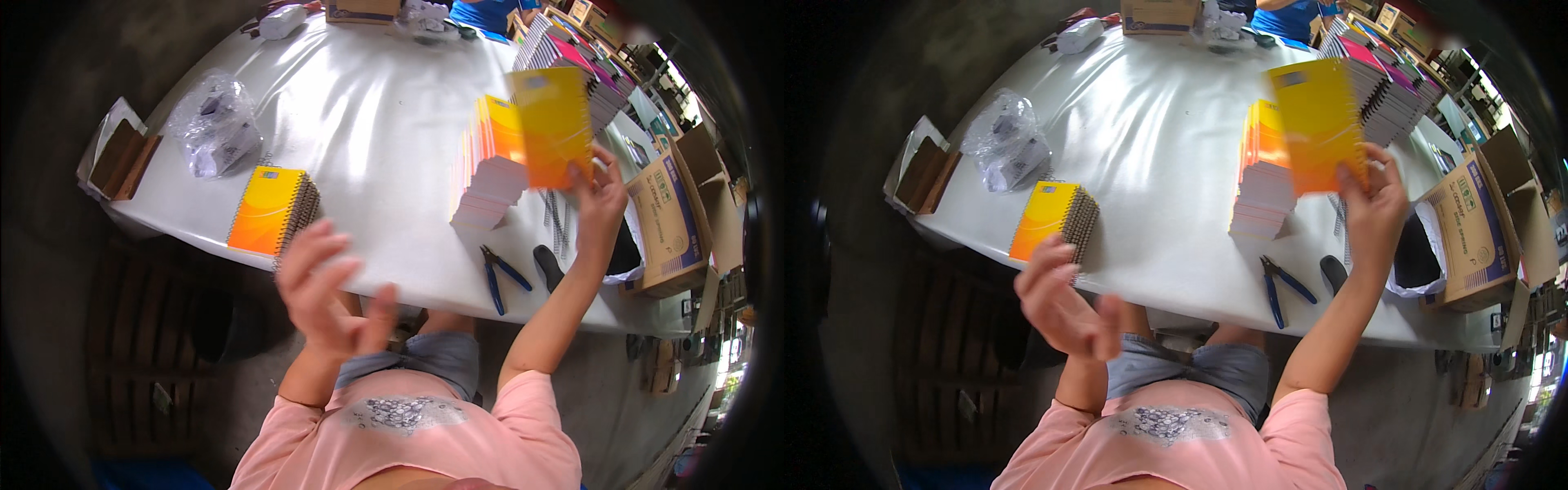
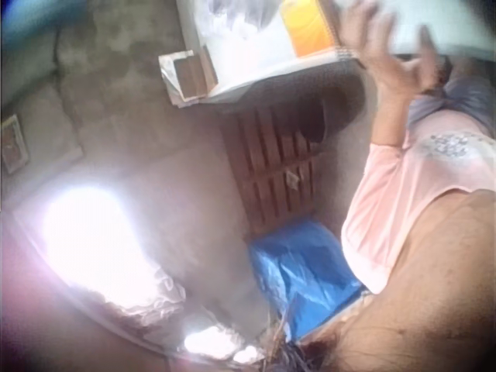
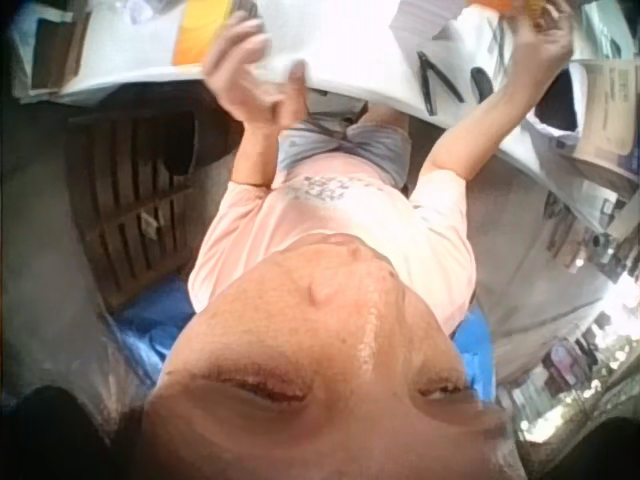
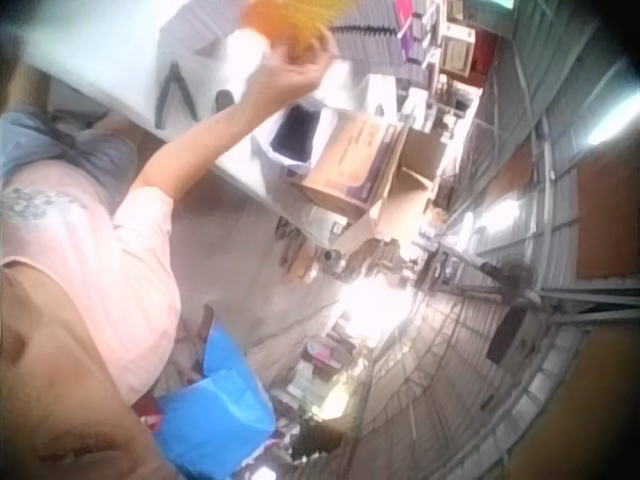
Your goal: The person assembles notebooks by threading wire coils through pre-punched holes in paper stacks and covers, then uses a pair of pliers to trim and secure the ends of the coils.
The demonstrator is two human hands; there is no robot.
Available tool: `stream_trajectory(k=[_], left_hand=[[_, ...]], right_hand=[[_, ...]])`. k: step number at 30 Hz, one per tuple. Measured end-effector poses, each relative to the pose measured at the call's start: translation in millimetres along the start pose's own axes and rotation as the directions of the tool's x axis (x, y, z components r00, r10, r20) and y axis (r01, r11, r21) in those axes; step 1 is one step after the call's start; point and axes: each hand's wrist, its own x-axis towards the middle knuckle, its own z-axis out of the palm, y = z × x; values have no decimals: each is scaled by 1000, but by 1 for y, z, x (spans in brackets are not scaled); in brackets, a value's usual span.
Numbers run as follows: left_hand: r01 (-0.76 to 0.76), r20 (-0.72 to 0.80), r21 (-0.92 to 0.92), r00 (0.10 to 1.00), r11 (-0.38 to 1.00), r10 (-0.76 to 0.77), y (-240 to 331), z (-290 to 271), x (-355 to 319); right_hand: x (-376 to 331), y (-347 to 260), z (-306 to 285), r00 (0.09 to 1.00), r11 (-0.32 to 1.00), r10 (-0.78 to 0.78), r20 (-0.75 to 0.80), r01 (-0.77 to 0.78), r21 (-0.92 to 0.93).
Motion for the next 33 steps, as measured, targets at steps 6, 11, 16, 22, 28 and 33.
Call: stream_trajectory(k=[6, 11, 16, 22, 28, 33], left_hand=[[-99, 444, 169, 896, 981, 14, 24, 59, -26], [-66, 674, 372, 705, 926, -220, -25, 81, -86], [70, 621, 273, 749, 959, -231, -16, 96, -91], [56, 506, 325, 833, 944, -224, -23, 106, -93], [71, 492, 331, 838, 941, -236, -18, 109, -84], [35, 476, 279, 863, 960, -170, -23, 113, -84]], right_hand=[[-110, 24, 41, 924, 904, 13, 383, 152, -399], [-104, 57, 13, 865, 939, 14, 502, 161, -304], [-6, 138, -59, 988, 777, 140, -73, -155, -611], [25, 221, -53, 955, 333, 283, 93, -7, -943], [48, 201, -88, 991, 401, 116, 64, 12, -916], [28, 91, -72, 980, 627, -145, 133, 195, -754]])
